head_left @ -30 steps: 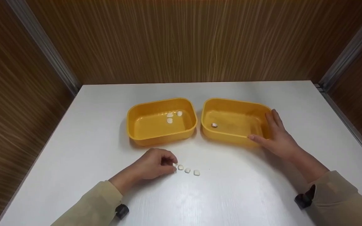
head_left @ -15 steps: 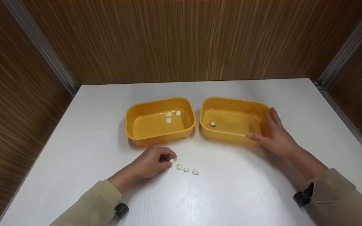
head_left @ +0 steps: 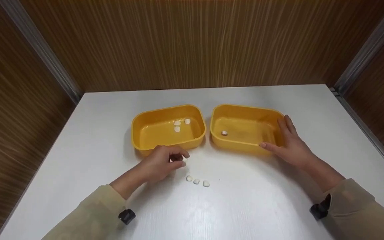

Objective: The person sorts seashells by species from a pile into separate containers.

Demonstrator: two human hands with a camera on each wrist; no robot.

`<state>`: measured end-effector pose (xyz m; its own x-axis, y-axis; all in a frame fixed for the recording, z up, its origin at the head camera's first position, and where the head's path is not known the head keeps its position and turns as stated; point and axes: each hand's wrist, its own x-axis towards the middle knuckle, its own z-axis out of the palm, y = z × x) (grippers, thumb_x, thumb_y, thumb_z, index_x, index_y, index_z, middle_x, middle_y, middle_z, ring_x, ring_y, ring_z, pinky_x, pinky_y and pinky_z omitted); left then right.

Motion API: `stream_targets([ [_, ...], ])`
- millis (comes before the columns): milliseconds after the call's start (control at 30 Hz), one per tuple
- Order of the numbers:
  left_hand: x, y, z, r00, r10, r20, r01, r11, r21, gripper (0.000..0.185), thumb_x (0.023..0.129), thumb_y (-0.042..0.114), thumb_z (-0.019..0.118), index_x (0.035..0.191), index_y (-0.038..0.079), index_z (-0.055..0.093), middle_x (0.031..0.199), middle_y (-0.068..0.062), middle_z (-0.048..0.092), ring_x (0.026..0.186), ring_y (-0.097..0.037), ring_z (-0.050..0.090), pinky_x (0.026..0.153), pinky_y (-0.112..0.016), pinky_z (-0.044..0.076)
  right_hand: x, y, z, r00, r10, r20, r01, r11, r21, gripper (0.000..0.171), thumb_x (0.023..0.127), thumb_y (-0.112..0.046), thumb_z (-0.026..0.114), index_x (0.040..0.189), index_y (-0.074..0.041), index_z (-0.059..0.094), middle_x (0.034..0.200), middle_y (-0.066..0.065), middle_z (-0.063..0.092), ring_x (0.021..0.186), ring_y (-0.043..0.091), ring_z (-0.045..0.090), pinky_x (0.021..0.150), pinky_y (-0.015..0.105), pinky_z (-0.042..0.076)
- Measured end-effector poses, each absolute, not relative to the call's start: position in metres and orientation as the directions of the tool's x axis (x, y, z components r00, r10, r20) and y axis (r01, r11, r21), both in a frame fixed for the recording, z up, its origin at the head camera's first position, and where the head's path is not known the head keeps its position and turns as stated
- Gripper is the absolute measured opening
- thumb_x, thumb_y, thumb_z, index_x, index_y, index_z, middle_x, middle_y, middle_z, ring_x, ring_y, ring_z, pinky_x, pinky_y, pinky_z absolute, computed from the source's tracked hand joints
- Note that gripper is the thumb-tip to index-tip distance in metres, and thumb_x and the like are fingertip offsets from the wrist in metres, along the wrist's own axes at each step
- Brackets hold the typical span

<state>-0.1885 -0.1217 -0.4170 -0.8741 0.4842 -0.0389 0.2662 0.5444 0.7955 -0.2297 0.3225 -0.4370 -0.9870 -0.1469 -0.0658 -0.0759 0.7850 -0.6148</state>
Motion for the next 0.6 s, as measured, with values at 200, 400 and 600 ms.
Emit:
stream_targets([
  [200,-0.197,-0.107,-0.389,-0.854,0.519,0.032,0.352,0.532,0.770,0.018,0.100,0.010,0.076,0.116,0.018,0.078,0.096,0.006,0.069,0.089,-0.017,0.062,0.077,-0.029,0.055,-0.230,0.322,-0.438,-0.986,-0.154,-0.066,-0.081,0.782,-0.619,0.120,0.094,-0.069,0.069,0.170,-0.019,-0.010,0.175,0.004,-0.026,0.156,0.057,0.008,0.116,0.079,0.021],
  [400,-0.211,-0.090,-0.370,-0.835,0.544,0.076,0.395,0.498,0.772,0.019,0.102,0.008,0.073,0.119,0.015,0.078,0.100,0.004,0.070,0.091,-0.017,0.062,0.080,-0.029,0.057,-0.229,0.324,-0.437,-0.986,-0.155,-0.064,-0.084,0.784,-0.615,0.120,0.094,-0.068,0.069,0.170,-0.018,-0.009,0.174,0.004,-0.026,0.156,0.057,0.010,0.116,0.079,0.023],
  [600,-0.223,-0.075,-0.360,-0.840,0.533,0.101,0.389,0.462,0.797,0.022,0.102,0.003,0.069,0.121,0.012,0.078,0.104,-0.002,0.072,0.092,-0.017,0.062,0.081,-0.028,0.056,-0.229,0.323,-0.436,-0.987,-0.148,-0.069,-0.075,0.786,-0.614,0.120,0.094,-0.068,0.068,0.170,-0.019,-0.011,0.174,0.001,-0.027,0.156,0.057,0.010,0.116,0.079,0.022],
])
